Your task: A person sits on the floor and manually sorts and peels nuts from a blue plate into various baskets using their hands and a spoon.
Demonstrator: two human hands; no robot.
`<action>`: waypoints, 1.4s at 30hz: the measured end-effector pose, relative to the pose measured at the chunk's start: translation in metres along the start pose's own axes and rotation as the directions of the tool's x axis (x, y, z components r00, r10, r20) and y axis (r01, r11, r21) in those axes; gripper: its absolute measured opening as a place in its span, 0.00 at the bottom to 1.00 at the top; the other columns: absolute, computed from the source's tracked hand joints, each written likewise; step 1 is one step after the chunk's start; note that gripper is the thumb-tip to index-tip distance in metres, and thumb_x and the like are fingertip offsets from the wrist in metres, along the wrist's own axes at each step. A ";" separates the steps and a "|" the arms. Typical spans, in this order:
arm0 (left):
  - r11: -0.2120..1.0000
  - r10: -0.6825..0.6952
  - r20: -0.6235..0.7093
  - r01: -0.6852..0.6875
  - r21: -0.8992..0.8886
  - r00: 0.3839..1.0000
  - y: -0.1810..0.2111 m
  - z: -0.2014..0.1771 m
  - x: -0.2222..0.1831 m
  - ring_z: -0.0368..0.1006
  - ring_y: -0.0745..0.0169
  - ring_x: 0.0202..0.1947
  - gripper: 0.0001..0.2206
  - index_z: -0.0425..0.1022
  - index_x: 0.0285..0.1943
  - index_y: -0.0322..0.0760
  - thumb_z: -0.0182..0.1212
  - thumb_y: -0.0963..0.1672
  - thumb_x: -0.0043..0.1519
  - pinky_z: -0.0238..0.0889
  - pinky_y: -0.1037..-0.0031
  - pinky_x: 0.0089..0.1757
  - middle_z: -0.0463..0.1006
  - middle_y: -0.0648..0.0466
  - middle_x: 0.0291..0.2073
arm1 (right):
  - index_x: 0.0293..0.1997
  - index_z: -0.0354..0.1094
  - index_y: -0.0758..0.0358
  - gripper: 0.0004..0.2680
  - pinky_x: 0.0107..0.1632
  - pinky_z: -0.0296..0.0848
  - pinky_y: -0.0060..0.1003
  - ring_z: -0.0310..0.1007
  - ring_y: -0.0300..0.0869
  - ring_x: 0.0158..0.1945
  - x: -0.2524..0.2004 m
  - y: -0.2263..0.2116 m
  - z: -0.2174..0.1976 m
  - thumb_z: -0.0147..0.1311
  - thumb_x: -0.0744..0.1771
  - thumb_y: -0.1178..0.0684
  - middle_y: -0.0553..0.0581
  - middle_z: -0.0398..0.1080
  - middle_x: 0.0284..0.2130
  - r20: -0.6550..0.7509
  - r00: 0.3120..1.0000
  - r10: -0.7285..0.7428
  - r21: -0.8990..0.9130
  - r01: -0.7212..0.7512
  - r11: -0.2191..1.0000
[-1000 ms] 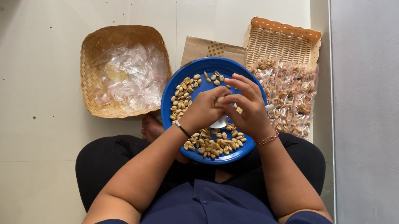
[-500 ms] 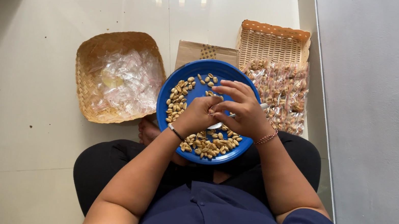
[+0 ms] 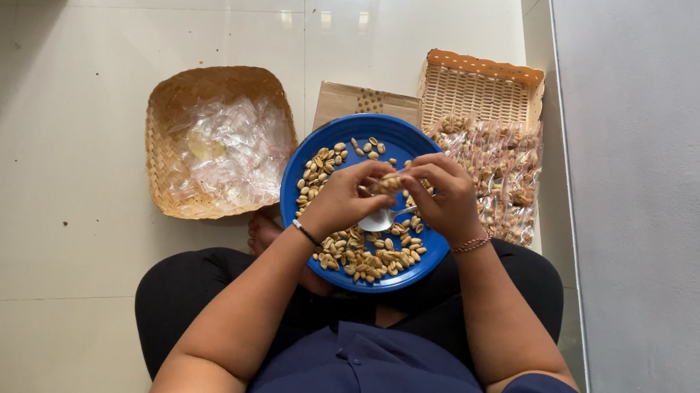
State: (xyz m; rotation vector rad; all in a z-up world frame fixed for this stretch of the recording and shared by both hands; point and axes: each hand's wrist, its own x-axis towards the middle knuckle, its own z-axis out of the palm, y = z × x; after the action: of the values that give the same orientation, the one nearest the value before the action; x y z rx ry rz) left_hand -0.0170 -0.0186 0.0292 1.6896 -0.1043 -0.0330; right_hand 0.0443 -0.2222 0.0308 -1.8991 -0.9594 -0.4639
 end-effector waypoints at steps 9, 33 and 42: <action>0.976 -0.042 -0.011 0.038 -0.214 0.999 -0.024 -0.006 0.005 0.76 0.66 0.35 0.09 0.81 0.53 0.39 0.61 0.43 0.67 0.77 0.70 0.37 0.81 0.50 0.33 | 0.44 0.80 0.62 0.08 0.46 0.75 0.45 0.79 0.51 0.43 0.018 -0.013 -0.026 0.65 0.65 0.52 0.60 0.77 0.41 0.175 0.984 0.034 0.273 -0.081 0.959; 0.975 0.067 -0.088 -0.084 -0.207 0.994 -0.006 0.016 -0.007 0.77 0.64 0.38 0.12 0.82 0.53 0.43 0.70 0.41 0.61 0.75 0.70 0.39 0.79 0.50 0.37 | 0.35 0.80 0.61 0.03 0.52 0.75 0.45 0.77 0.55 0.49 0.008 -0.012 -0.013 0.69 0.63 0.57 0.62 0.76 0.47 -0.008 0.999 -0.039 0.121 0.040 0.992; 0.989 0.040 -0.135 -0.058 -0.133 0.990 0.002 0.015 -0.006 0.75 0.71 0.35 0.10 0.84 0.48 0.43 0.72 0.41 0.58 0.72 0.75 0.39 0.81 0.55 0.29 | 0.35 0.79 0.59 0.02 0.43 0.77 0.41 0.81 0.50 0.39 0.009 -0.017 -0.012 0.65 0.66 0.55 0.56 0.81 0.36 0.063 0.993 0.097 0.199 -0.108 0.974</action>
State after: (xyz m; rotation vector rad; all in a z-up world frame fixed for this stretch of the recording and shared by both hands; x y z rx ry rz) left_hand -0.0242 -0.0331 0.0292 1.5468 -0.0436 0.1063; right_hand 0.0374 -0.2237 0.0524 -1.7734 -0.9022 -0.2466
